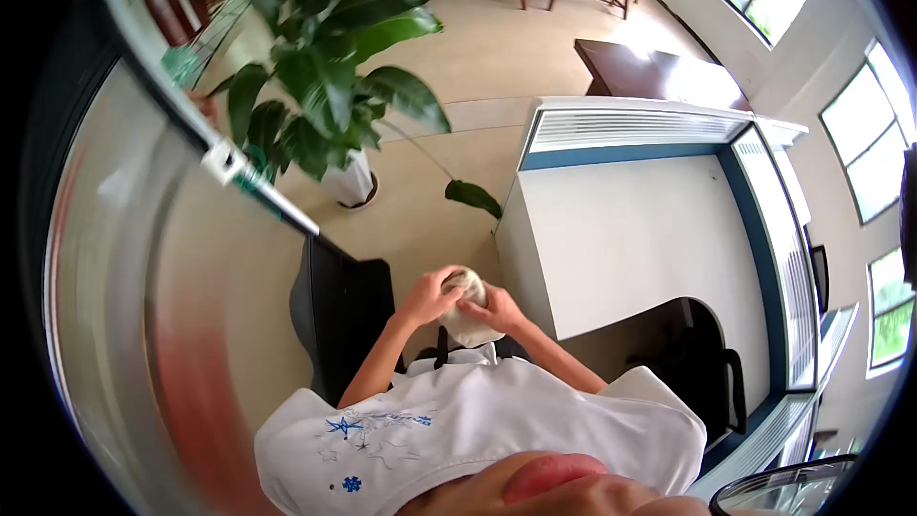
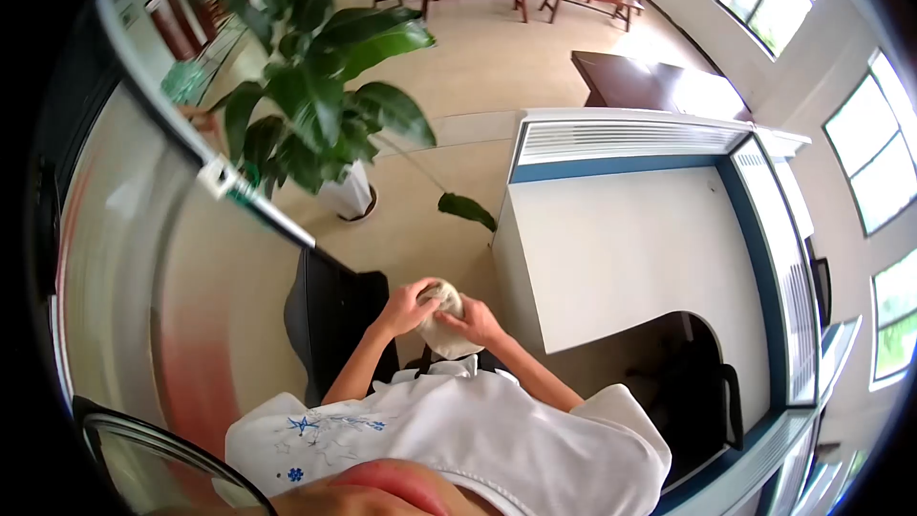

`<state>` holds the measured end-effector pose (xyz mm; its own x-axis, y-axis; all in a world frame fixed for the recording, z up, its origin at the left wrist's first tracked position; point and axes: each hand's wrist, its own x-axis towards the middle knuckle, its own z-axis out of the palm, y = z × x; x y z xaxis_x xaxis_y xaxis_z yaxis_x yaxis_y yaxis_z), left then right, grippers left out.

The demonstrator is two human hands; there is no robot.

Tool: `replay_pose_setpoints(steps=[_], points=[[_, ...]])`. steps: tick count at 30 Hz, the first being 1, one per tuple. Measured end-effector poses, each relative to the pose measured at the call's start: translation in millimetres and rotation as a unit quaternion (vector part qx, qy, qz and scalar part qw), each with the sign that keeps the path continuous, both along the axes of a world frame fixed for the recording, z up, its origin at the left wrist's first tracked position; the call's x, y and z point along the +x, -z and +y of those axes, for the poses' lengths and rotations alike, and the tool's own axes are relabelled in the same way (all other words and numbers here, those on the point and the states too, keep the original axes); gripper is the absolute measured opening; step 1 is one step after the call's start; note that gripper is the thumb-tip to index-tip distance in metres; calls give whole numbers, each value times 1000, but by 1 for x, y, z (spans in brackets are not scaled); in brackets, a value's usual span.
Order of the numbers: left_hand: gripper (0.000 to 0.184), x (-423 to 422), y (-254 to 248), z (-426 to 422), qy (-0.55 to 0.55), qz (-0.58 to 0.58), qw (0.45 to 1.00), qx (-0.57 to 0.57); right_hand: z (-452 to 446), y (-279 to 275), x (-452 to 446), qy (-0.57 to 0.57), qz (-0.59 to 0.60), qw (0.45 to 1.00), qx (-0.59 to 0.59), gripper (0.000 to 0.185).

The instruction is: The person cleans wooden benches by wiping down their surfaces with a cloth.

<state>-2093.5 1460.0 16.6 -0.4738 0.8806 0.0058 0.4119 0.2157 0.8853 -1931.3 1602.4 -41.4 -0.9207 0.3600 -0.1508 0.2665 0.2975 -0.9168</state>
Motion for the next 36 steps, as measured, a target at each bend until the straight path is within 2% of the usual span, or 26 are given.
replay_pose_setpoints(steps=[1,2,3,4,5,7,8,10,11,12,14,16,19,22,27,29,30,32,33,36], points=[[47,-31,-13,39,46,65,996,30,28,1,-20,34,29,998,-34,60],[46,-67,-39,85,70,136,981,119,55,1,-45,68,62,993,-69,59],[45,-91,-60,132,91,195,953,211,83,-2,-62,96,87,978,-164,54],[34,-117,-86,172,105,191,944,248,107,10,-83,129,82,971,-183,52],[23,-142,-117,212,117,187,932,287,125,-1,-110,163,78,970,-165,52],[17,-180,-152,287,178,97,924,326,173,-4,-152,219,65,965,-128,51],[21,-205,-176,319,211,54,917,334,190,-4,-185,243,65,960,-123,50],[34,-237,-196,387,296,114,852,415,233,19,-233,303,92,944,-95,47],[41,-256,-214,418,337,146,812,453,253,40,-265,320,95,942,-30,47],[47,-266,-237,453,380,98,793,466,277,54,-290,338,92,937,13,46],[43,-290,-275,510,457,58,742,487,322,55,-334,370,95,924,-30,45],[31,-321,-304,555,540,10,689,483,370,46,-373,399,97,909,-68,45],[19,-367,-332,616,534,-116,663,511,450,33,-436,431,107,889,-112,43],[11,-436,-350,692,565,-101,616,540,532,33,-494,473,110,864,-132,42],[11,-578,-332,820,543,-135,614,558,655,57,-573,593,93,792,-116,40],[12,-636,-328,869,516,-162,627,561,703,65,-596,636,33,766,-82,39],[12,-663,-327,892,507,-165,632,563,727,90,-605,668,22,741,-69,44],[12,-715,-334,936,470,-173,655,566,783,93,-620,709,-38,703,-37,49],[12,-738,-337,958,445,-181,671,565,804,96,-624,718,-24,695,-35,52],[13,-798,-339,1018,323,-215,740,550,854,111,-640,746,-98,658,2,55]])
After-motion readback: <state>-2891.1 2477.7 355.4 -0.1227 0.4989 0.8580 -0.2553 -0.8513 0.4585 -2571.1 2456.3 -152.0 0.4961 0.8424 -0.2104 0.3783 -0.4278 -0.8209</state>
